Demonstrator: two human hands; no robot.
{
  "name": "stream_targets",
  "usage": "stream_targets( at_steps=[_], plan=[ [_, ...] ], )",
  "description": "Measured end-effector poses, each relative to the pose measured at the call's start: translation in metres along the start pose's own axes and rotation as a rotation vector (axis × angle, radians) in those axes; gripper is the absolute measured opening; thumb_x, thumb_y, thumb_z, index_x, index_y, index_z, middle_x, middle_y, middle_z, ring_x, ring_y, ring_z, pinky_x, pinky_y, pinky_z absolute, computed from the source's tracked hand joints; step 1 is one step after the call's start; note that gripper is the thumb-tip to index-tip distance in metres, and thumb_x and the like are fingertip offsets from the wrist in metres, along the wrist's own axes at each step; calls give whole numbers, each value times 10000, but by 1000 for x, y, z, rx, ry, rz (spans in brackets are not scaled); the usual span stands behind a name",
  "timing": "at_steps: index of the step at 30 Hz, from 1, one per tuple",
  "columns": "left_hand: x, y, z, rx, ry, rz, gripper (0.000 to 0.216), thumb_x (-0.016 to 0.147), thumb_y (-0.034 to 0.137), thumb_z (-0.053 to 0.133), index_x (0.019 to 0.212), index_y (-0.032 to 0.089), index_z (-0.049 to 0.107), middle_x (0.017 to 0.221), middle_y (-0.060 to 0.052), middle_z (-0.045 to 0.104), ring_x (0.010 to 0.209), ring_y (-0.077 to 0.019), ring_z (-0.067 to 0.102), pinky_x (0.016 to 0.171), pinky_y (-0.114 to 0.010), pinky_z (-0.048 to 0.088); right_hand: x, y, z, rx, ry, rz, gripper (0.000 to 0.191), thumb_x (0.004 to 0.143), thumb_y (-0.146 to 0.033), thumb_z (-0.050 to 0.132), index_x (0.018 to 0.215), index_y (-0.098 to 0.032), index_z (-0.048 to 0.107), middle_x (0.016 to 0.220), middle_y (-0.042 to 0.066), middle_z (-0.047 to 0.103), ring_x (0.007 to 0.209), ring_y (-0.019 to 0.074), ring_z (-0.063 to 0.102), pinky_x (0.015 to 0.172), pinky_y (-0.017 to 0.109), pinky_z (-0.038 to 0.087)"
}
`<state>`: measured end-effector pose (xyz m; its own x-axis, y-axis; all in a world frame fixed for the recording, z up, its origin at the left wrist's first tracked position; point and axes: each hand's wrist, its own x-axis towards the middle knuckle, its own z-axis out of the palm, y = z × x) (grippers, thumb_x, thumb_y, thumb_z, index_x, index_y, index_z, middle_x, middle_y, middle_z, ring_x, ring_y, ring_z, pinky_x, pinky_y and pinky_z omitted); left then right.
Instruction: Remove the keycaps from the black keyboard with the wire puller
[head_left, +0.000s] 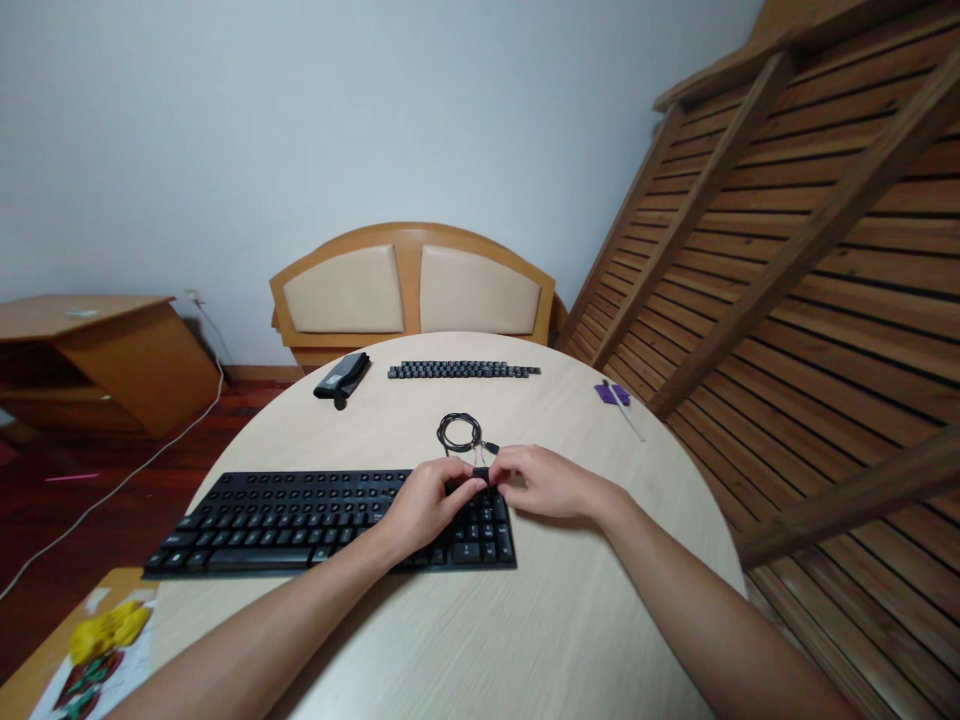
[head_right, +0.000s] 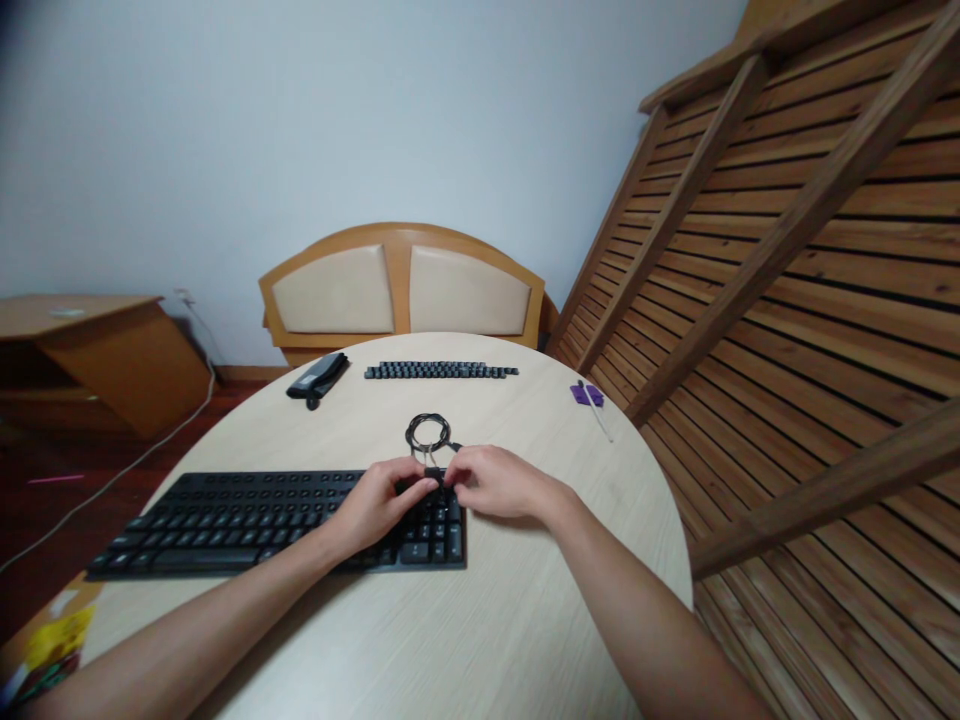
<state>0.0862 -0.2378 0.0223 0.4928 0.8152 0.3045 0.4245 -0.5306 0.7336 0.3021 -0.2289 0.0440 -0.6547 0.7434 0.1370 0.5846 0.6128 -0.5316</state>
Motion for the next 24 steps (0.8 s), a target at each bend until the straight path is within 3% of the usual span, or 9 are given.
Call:
stream_targets(
  at_steps=[5, 9, 16, 24],
  plan=[
    [-2, 5, 0, 66, -20, 62, 197, 946, 293, 544, 854, 182, 678, 816, -22, 684, 751, -168, 599, 709, -256, 417, -1, -1, 2, -50, 31, -123, 136, 779, -225, 700, 906, -177, 686, 939, 55, 663, 914, 202, 589, 858, 315, 453],
    [-2, 3, 2, 56, 7, 18, 219, 947, 297, 536, 806, 170, 646, 757, -10, 662, 706, -164, 584, 672, -253, 407, 1, 1, 4, -67, 43, -138, 129, 790, -256, 715, 891, -183, 684, 970, 53, 653, 949, 211, 583, 878, 334, 455],
    [0, -3, 8, -184, -3, -42, 200, 955, 292, 503, 841, 173, 616, 831, -22, 690, 789, -176, 624, 751, -266, 447, 3, -2, 7, -56, 51, -143, 106, 797, -238, 714, 882, -187, 678, 942, 38, 647, 949, 204, 584, 866, 324, 457],
    [4, -14, 8, -267, 38, -95, 279, 959, 355, 485, 773, 167, 575, 733, -19, 634, 725, -173, 585, 723, -274, 445, 5, -1, 9, -7, 66, -130, 79, 785, -188, 702, 857, -197, 672, 940, 29, 674, 952, 198, 594, 889, 329, 449]
  ],
)
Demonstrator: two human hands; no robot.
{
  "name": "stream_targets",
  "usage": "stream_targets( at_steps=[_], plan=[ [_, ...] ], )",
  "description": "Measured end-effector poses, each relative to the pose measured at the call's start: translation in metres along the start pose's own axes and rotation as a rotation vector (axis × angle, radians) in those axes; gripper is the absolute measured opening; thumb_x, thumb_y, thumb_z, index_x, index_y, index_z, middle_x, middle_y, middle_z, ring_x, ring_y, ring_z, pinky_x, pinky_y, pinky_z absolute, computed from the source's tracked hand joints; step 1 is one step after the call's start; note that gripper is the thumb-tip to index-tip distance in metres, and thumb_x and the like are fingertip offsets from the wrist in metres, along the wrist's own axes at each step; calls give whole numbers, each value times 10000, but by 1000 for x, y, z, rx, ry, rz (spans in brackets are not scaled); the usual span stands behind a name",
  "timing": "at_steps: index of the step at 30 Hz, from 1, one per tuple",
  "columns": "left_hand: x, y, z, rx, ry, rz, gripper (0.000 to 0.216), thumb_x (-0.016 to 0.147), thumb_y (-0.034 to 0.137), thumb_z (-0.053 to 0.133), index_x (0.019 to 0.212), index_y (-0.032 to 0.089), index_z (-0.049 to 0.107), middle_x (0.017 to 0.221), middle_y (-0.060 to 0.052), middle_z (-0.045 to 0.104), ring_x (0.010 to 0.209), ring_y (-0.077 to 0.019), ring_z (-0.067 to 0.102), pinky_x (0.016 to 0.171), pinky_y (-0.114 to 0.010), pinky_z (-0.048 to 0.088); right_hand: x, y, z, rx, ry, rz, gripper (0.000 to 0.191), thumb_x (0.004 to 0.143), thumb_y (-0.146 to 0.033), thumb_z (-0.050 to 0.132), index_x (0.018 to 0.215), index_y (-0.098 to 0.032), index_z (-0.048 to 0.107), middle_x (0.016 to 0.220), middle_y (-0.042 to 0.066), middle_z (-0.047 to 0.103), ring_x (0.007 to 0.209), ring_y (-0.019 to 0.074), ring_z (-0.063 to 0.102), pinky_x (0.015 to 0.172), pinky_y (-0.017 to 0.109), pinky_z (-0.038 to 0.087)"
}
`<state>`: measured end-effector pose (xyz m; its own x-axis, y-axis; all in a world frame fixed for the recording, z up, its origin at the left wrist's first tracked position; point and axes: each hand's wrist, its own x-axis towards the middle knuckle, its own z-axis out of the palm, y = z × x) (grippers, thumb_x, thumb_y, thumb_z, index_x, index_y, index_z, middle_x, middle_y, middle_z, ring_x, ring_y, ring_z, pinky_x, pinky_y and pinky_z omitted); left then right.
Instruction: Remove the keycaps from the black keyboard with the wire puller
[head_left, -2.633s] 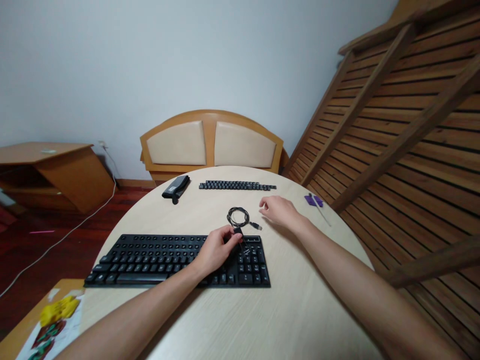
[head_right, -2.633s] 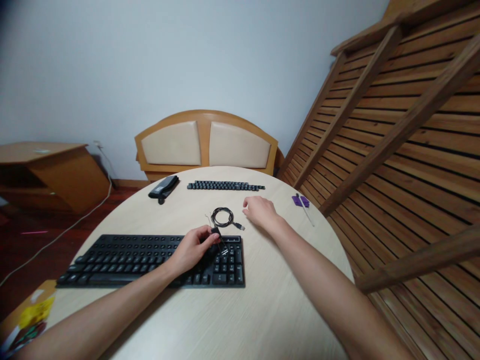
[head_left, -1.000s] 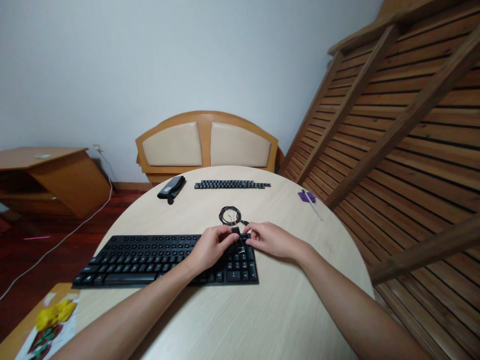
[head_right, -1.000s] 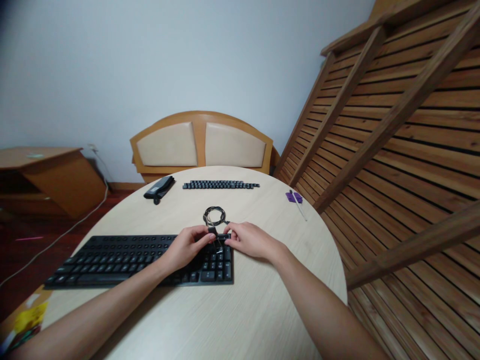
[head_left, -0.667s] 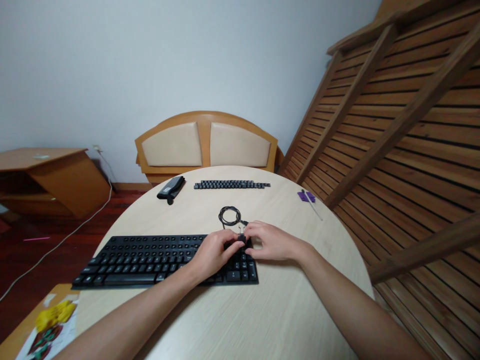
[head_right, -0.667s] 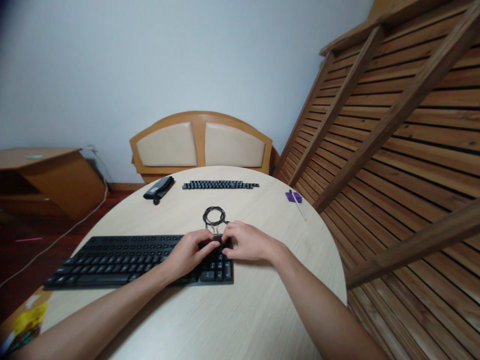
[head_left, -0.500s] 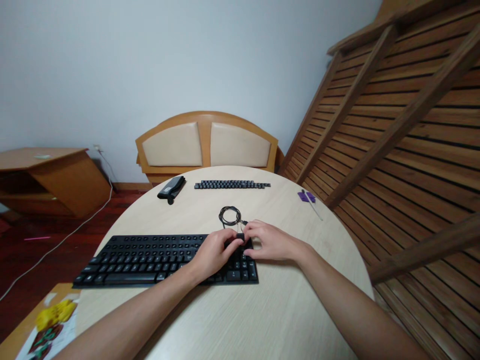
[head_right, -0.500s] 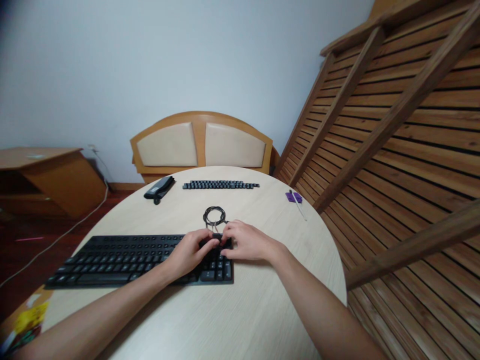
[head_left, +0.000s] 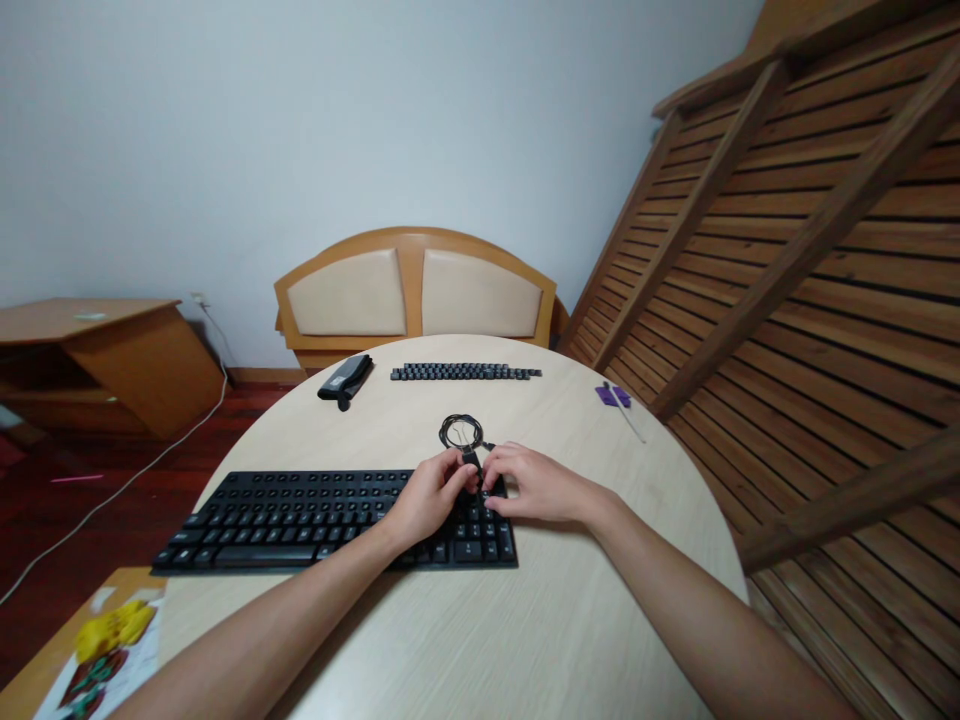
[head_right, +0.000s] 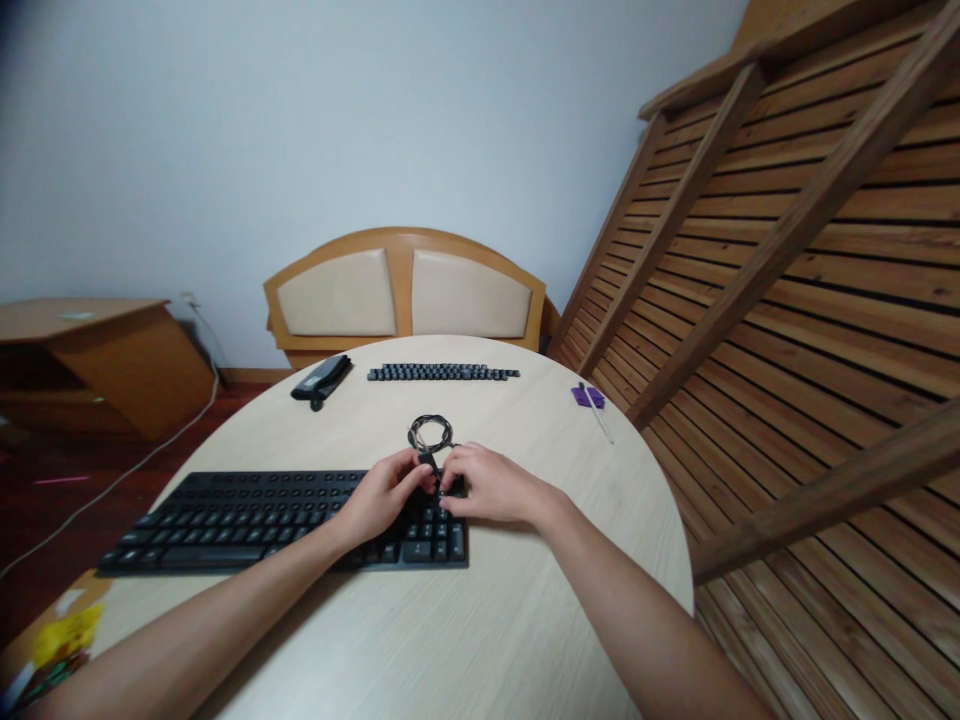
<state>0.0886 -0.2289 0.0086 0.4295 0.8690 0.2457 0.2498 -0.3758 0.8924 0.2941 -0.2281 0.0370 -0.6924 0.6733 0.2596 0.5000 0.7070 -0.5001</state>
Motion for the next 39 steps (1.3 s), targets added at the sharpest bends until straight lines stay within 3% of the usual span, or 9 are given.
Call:
stream_targets(
  at_steps=[9, 15, 22, 33, 39],
  plan=[
    [1, -1, 0, -86, 19, -2, 291, 942, 394, 521, 793, 159, 605, 731, -15, 640, 714, -166, 593, 720, -275, 458, 1, 1, 1, 7, 6, 4, 154, 747, -160, 709, 887, -194, 656, 934, 29, 683, 926, 199, 593, 879, 334, 448],
    [1, -1, 0, -100, 22, 13, 276, 938, 395, 534, 848, 158, 642, 767, -25, 657, 744, -177, 617, 725, -277, 471, 1, 1, 4, 21, 15, 83, 159, 754, -193, 716, 894, -189, 641, 914, 28, 676, 860, 189, 598, 820, 316, 453],
    [1, 0, -1, -52, 85, -28, 279, 927, 401, 546, 848, 150, 639, 755, -39, 689, 719, -186, 639, 703, -281, 472, 1, -1, 3, 111, 47, 92, 300, 744, -151, 721, 987, -201, 553, 949, 3, 652, 853, 158, 599, 773, 265, 451],
    [-1, -1, 0, -46, 97, -54, 292, 915, 419, 551, 794, 159, 605, 733, -30, 679, 705, -183, 626, 653, -263, 455, 3, 3, 4, -38, 14, -2, 104, 844, -255, 699, 935, -205, 707, 936, 30, 737, 876, 186, 655, 864, 322, 433],
    [0, -2, 0, 82, 137, -13, 294, 926, 397, 536, 775, 158, 621, 736, -16, 657, 710, -173, 576, 655, -256, 411, 1, 2, 0, 20, 21, 34, 132, 856, -296, 690, 940, -201, 724, 921, 33, 738, 861, 176, 658, 832, 298, 449]
  ],
)
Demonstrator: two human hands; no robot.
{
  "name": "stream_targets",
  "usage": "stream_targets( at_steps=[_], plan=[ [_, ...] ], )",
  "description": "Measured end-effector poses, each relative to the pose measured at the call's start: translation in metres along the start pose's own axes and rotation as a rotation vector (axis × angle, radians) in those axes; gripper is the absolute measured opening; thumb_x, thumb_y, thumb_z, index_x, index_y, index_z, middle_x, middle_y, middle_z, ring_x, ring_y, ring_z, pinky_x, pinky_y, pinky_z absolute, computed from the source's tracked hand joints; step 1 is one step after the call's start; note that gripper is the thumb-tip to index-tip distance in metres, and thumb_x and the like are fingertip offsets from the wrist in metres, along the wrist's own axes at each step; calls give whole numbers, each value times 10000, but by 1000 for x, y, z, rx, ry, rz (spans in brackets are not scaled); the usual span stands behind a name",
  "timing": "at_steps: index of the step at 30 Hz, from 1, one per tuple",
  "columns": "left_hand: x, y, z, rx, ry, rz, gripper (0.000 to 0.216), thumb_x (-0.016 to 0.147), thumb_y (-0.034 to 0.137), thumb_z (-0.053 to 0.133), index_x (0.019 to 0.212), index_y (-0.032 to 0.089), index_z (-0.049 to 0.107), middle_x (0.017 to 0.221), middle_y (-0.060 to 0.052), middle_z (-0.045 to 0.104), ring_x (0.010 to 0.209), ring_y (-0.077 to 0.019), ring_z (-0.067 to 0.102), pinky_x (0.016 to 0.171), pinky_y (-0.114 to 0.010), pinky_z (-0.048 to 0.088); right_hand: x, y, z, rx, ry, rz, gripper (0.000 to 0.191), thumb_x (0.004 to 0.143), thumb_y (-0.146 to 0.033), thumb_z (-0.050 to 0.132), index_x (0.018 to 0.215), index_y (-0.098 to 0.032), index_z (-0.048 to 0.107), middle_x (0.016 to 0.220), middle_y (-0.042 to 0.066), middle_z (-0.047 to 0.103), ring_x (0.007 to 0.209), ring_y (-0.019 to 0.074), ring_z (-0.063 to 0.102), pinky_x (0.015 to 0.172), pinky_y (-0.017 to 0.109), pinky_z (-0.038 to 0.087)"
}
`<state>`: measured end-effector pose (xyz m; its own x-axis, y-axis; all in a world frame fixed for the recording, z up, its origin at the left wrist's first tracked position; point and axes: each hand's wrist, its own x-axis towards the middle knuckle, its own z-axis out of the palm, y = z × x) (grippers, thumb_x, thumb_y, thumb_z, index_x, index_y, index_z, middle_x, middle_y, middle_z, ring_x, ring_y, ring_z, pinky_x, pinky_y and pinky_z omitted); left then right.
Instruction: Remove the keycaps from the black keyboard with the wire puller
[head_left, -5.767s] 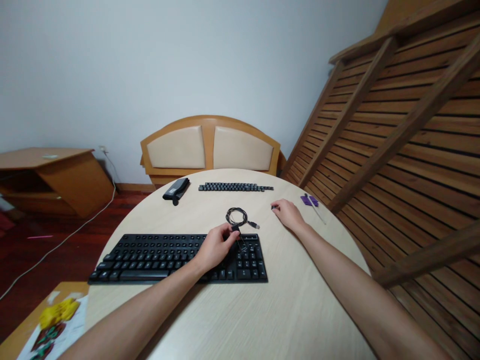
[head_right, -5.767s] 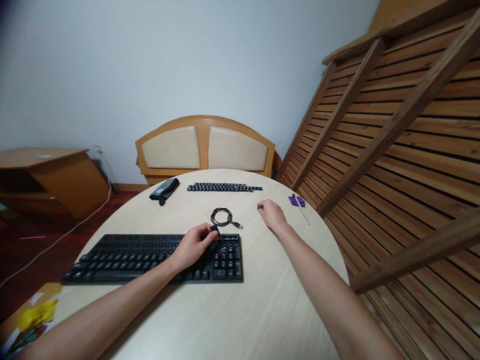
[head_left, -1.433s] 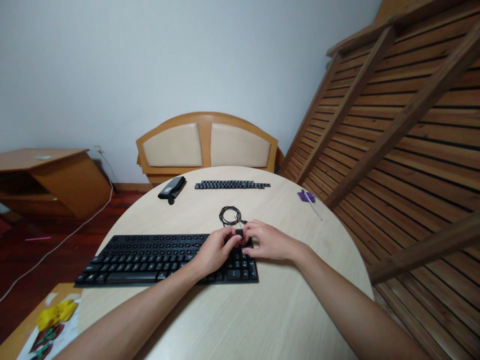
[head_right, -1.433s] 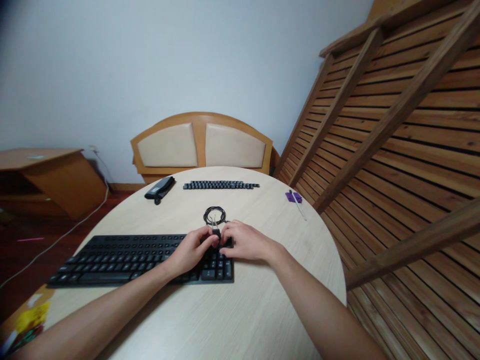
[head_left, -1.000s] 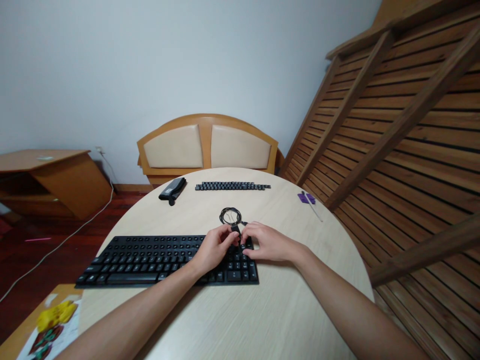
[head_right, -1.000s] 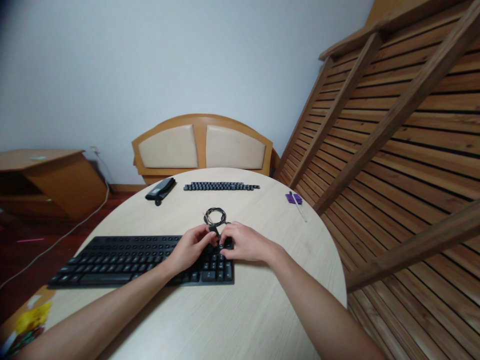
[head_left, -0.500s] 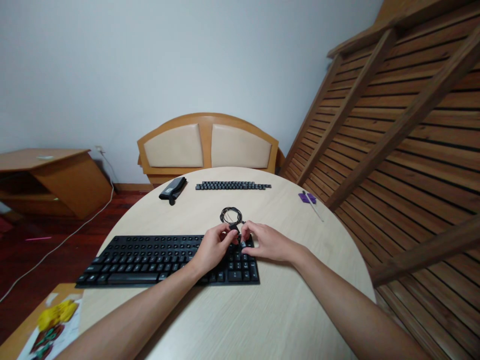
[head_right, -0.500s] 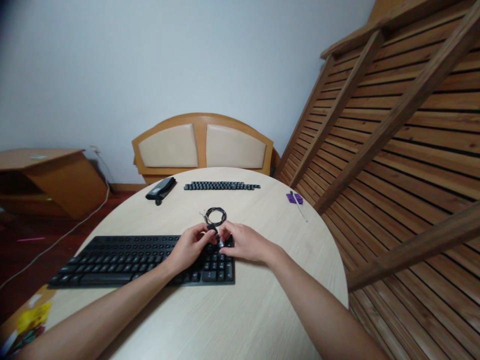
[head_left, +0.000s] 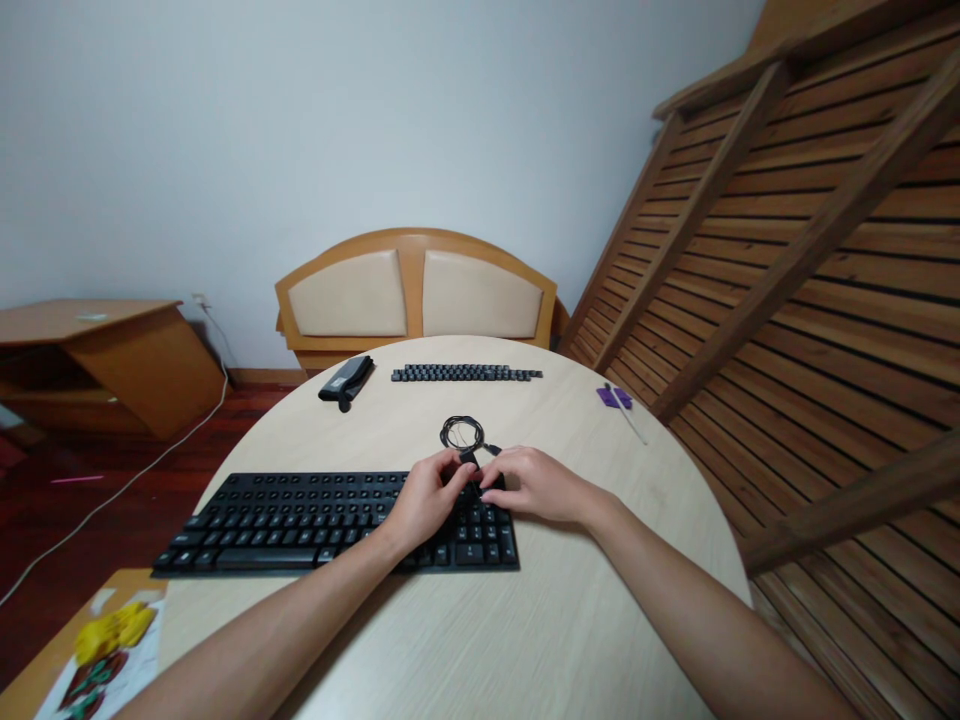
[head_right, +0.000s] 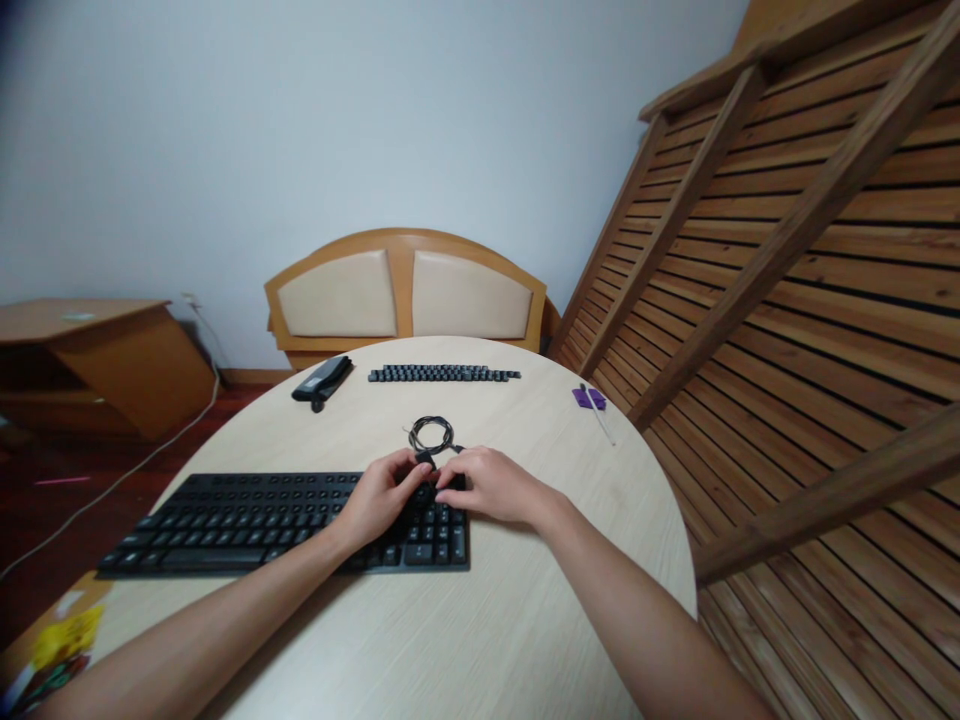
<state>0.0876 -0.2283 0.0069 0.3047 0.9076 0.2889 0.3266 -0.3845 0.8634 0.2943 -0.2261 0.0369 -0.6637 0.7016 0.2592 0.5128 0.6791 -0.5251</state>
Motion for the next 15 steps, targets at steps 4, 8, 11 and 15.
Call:
stream_targets(
  at_steps=[4, 8, 11, 15],
  plan=[
    [0, 0, -1, 55, -6, 1, 282, 931, 386, 528, 812, 161, 651, 791, -24, 681, 771, -192, 593, 718, -279, 422, -4, 11, -11, 81, 78, 104, 149, 891, -298, 634, 972, -197, 709, 944, 29, 735, 853, 158, 666, 787, 264, 468],
    [0, 1, -1, 60, -33, -19, 280, 933, 385, 519, 824, 165, 655, 812, -31, 689, 796, -203, 606, 744, -295, 430, -11, 44, -20, -37, 220, 224, 147, 866, -288, 647, 966, -190, 692, 917, 37, 723, 834, 168, 658, 782, 281, 472],
    [1, 1, -1, 73, -45, -34, 293, 933, 393, 517, 809, 165, 653, 786, -31, 682, 773, -203, 604, 726, -296, 429, -15, 72, -22, -102, 269, 289, 192, 818, -245, 683, 1001, -188, 689, 933, 44, 718, 840, 177, 651, 790, 294, 478],
    [1, 3, -2, 59, -56, -30, 293, 935, 391, 514, 809, 166, 653, 798, -35, 685, 782, -205, 608, 732, -294, 432, -18, 93, -21, -107, 261, 309, 226, 798, -190, 674, 1022, -173, 705, 959, 59, 717, 846, 184, 648, 796, 304, 488]
  ],
)
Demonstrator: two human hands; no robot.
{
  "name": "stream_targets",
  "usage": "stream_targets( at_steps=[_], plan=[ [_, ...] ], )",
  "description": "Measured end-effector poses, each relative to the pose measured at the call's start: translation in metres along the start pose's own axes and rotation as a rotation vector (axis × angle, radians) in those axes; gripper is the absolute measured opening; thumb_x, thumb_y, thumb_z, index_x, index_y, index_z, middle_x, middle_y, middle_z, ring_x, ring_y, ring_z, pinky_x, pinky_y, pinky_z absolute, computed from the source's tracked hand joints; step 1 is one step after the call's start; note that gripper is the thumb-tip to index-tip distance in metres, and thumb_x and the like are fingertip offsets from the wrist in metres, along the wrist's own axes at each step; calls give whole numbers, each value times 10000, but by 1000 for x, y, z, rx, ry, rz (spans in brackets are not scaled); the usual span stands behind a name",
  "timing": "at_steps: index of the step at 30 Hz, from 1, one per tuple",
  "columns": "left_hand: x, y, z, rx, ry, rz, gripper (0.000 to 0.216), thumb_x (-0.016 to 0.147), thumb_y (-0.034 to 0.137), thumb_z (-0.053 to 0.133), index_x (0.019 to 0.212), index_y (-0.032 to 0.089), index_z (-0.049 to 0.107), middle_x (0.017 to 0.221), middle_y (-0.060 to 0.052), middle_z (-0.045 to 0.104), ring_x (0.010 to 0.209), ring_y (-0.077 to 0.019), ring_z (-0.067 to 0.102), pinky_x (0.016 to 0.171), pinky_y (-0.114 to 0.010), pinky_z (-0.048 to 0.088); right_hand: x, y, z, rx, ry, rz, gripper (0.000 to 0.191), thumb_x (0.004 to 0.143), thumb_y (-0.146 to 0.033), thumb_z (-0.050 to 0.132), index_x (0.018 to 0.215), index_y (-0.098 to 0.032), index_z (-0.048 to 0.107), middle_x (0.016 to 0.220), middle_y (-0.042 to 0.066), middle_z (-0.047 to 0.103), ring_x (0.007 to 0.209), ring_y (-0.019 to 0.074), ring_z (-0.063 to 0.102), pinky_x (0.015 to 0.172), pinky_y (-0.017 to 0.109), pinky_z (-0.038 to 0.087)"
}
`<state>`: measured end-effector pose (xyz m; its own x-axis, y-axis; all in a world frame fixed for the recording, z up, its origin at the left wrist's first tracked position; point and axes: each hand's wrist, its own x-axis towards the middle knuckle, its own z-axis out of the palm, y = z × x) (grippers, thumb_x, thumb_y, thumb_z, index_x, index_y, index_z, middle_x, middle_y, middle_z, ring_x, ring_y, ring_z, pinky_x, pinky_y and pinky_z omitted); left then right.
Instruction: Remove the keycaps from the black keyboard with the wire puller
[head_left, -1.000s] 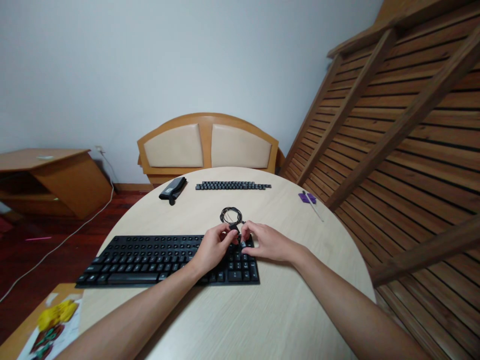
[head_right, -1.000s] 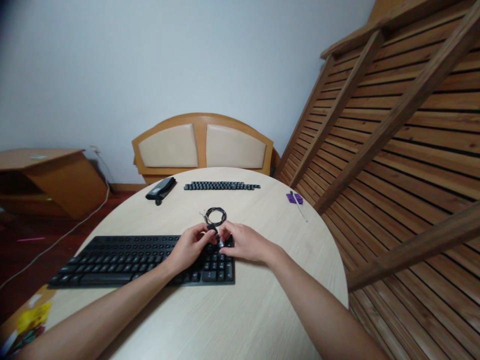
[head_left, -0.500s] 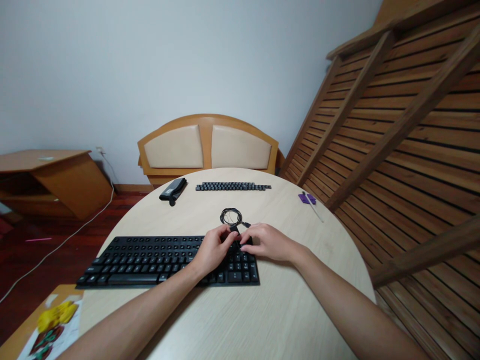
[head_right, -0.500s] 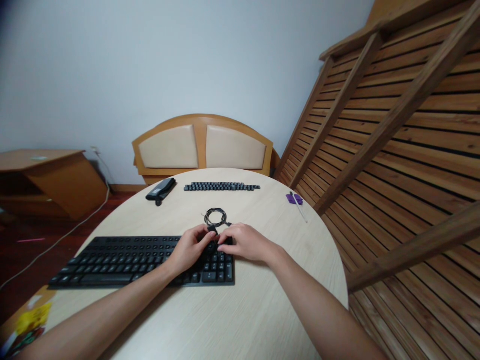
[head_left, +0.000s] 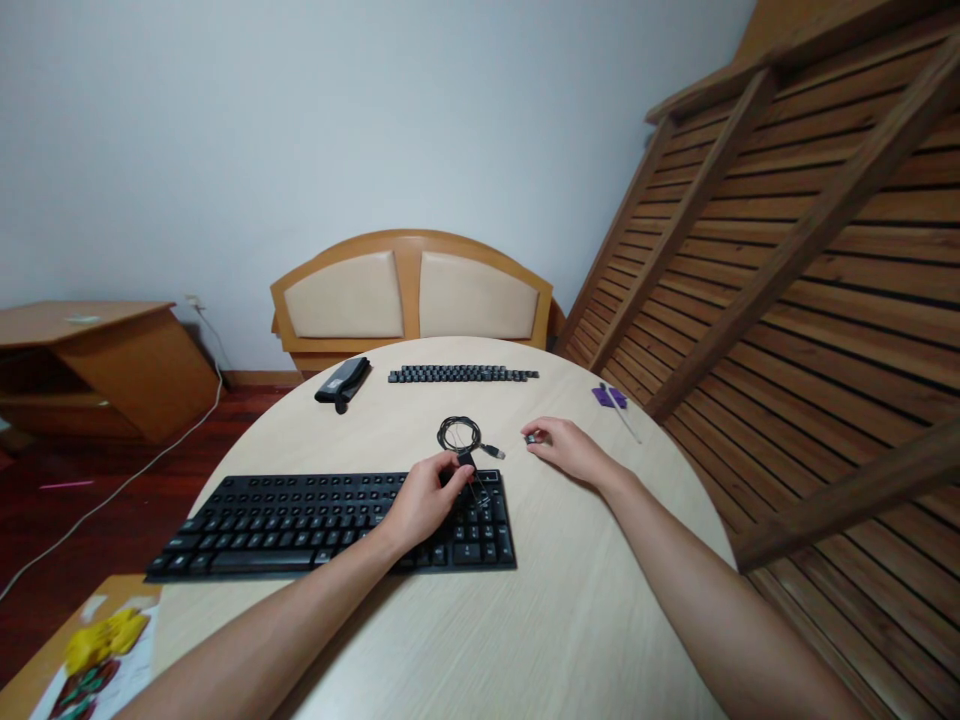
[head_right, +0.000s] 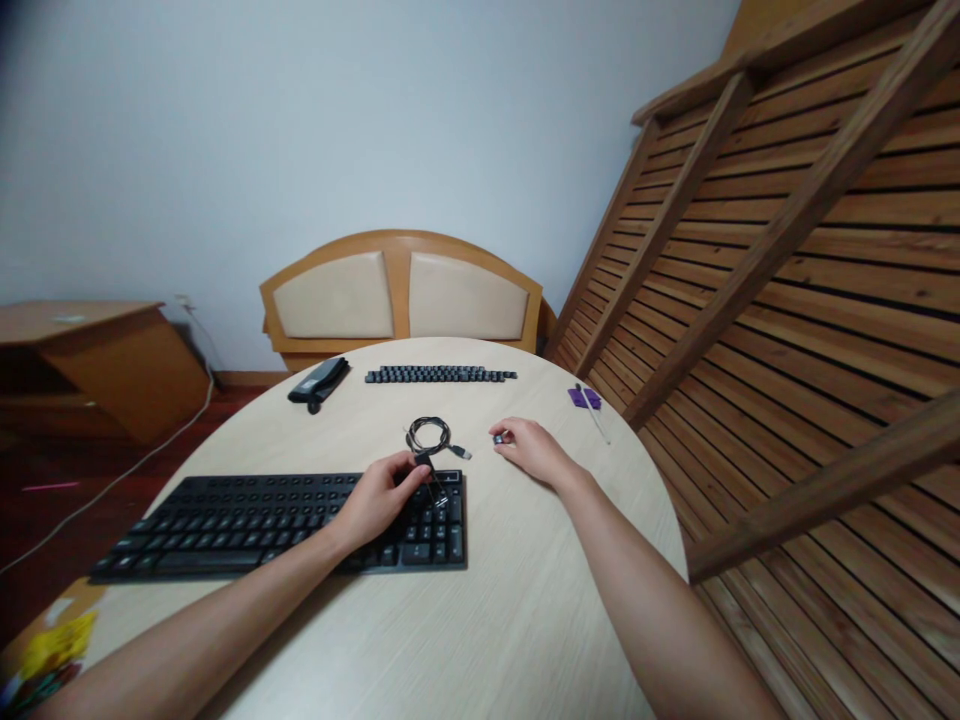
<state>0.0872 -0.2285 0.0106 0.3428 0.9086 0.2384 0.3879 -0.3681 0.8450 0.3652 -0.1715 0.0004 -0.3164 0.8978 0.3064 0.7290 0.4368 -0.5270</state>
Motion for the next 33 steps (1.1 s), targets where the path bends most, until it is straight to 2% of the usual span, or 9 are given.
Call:
stream_targets(
  at_steps=[16, 23, 33],
  plan=[
    [0, -1, -1, -11, -11, -10, 307, 924, 416, 520, 802, 168, 652, 783, -36, 686, 762, -207, 605, 718, -293, 431, -3, 11, -3, -4, -46, 6, 237, 803, -225, 685, 1032, -178, 725, 1014, 65, 733, 906, 198, 669, 844, 308, 504],
    [-1, -1, 0, -11, 3, -10, 310, 919, 426, 523, 801, 170, 651, 773, -35, 684, 756, -208, 606, 710, -289, 434, 5, 21, 1, -149, 72, 88, 210, 826, -220, 646, 1016, -200, 735, 995, 56, 698, 886, 186, 644, 814, 291, 487],
    [-1, -2, 0, -4, -5, -18, 281, 937, 376, 515, 811, 167, 654, 795, -38, 687, 768, -203, 611, 725, -294, 436, 48, 50, 3, -323, 224, 325, 185, 837, -259, 620, 987, -218, 720, 1042, 66, 711, 961, 233, 639, 802, 317, 466]
  ],
)
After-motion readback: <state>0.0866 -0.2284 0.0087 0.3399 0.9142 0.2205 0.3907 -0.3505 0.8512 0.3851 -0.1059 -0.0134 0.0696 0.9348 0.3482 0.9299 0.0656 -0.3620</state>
